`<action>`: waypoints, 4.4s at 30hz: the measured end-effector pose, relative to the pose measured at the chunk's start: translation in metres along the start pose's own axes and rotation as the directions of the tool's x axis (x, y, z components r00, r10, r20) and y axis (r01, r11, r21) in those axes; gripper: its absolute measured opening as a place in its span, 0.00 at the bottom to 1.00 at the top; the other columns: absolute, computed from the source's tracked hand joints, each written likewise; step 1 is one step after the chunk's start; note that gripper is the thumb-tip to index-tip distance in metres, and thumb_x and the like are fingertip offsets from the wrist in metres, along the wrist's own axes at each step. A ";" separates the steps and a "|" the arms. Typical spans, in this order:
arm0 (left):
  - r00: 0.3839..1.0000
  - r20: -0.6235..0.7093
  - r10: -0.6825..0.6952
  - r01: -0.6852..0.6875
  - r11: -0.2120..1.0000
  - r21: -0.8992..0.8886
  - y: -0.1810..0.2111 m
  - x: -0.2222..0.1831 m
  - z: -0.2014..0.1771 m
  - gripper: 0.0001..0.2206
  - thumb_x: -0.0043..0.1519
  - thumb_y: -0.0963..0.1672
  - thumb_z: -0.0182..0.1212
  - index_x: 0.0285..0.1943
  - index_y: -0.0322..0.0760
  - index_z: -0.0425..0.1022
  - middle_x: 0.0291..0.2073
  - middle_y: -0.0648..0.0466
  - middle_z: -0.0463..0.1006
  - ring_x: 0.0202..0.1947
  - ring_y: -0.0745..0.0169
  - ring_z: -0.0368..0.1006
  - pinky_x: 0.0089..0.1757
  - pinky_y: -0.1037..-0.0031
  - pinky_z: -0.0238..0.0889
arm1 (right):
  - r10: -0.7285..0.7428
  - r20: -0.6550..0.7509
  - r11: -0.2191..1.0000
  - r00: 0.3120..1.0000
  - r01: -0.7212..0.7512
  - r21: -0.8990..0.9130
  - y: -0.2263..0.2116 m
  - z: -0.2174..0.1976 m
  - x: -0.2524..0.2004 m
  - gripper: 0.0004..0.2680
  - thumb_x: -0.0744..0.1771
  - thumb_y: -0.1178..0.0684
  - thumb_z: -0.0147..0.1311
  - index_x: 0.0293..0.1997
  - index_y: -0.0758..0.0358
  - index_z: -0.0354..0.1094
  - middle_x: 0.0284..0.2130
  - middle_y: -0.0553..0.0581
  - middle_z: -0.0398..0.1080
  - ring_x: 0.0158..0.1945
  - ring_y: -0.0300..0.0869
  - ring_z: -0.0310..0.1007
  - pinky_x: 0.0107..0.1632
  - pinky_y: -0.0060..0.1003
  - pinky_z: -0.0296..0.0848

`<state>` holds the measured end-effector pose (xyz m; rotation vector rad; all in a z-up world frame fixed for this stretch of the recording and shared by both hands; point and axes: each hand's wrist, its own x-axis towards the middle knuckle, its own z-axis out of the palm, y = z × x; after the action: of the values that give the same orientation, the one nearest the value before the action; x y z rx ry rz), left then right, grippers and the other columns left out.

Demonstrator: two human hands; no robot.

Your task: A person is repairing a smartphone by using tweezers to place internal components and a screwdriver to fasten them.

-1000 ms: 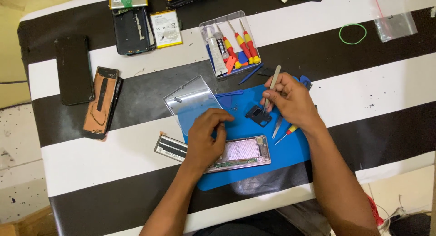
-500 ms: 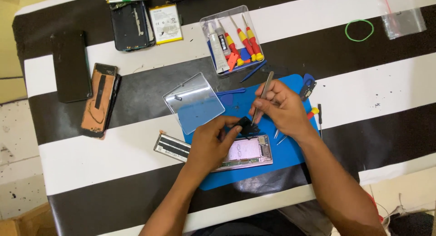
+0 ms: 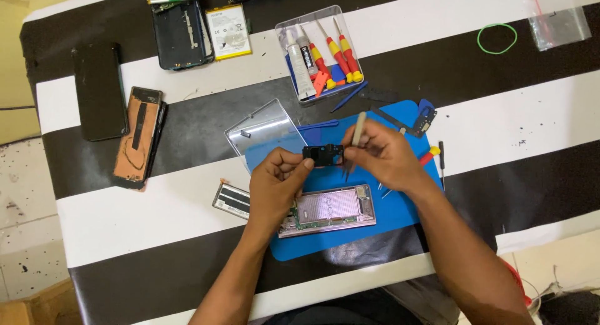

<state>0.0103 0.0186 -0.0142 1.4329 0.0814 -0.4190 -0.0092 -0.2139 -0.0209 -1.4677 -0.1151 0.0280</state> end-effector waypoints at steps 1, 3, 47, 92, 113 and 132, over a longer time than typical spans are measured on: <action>1.000 0.002 0.000 0.000 1.000 0.000 -0.001 -0.001 0.000 0.06 0.62 0.39 0.67 0.42 0.26 0.78 0.24 0.44 0.82 0.13 0.72 0.64 0.20 0.80 0.58 | 0.000 -0.002 1.000 1.000 0.000 -0.001 -0.001 0.001 -0.001 0.04 0.67 0.65 0.57 0.44 0.72 0.69 0.29 0.67 0.78 0.29 0.46 0.80 0.34 0.40 0.82; 1.000 0.009 0.007 -0.007 1.000 -0.009 -0.004 -0.001 0.000 0.05 0.62 0.39 0.67 0.40 0.27 0.77 0.24 0.43 0.82 0.14 0.73 0.65 0.21 0.80 0.59 | -0.006 0.035 1.000 0.999 0.006 0.002 -0.004 0.003 -0.001 0.04 0.67 0.66 0.55 0.44 0.74 0.71 0.29 0.69 0.78 0.29 0.46 0.80 0.34 0.39 0.83; 0.811 0.559 -0.170 -0.437 0.458 0.774 0.036 -0.031 -0.060 0.49 0.48 0.43 0.78 0.81 0.45 0.51 0.67 0.51 0.70 0.57 0.45 0.60 0.52 0.59 0.50 | 0.095 -0.177 0.981 0.980 -0.122 -0.149 -0.008 -0.017 0.006 0.06 0.68 0.61 0.60 0.47 0.73 0.71 0.26 0.60 0.70 0.24 0.39 0.71 0.30 0.32 0.73; 0.829 0.402 0.390 -0.557 0.647 0.520 0.011 -0.006 -0.036 0.06 0.65 0.48 0.62 0.40 0.47 0.80 0.26 0.55 0.80 0.30 0.51 0.79 0.33 0.67 0.72 | 0.207 0.114 0.972 0.972 -0.191 -0.137 -0.012 0.023 0.003 0.09 0.63 0.66 0.62 0.47 0.73 0.73 0.27 0.66 0.78 0.24 0.42 0.78 0.25 0.33 0.81; 0.812 -0.010 0.583 -0.475 0.672 0.568 0.019 0.014 -0.075 0.13 0.71 0.45 0.54 0.36 0.39 0.83 0.16 0.51 0.72 0.15 0.57 0.63 0.25 0.68 0.58 | 0.313 0.001 0.877 0.950 -0.289 -0.383 -0.047 -0.034 0.001 0.14 0.62 0.62 0.63 0.52 0.74 0.71 0.25 0.68 0.76 0.24 0.48 0.81 0.26 0.42 0.83; 0.713 -0.397 0.577 -0.393 0.799 0.456 0.015 0.063 -0.117 0.16 0.78 0.44 0.53 0.39 0.34 0.81 0.15 0.56 0.66 0.19 0.71 0.59 0.30 0.79 0.56 | 0.195 -0.041 0.498 0.980 -0.135 -0.857 -0.047 -0.010 0.006 0.15 0.64 0.62 0.63 0.57 0.72 0.72 0.30 0.71 0.76 0.29 0.59 0.79 0.26 0.47 0.75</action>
<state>0.0964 0.1181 -0.0370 1.8105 0.0567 0.4436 -0.0049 -0.2278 0.0248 -2.5056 -0.0279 0.2023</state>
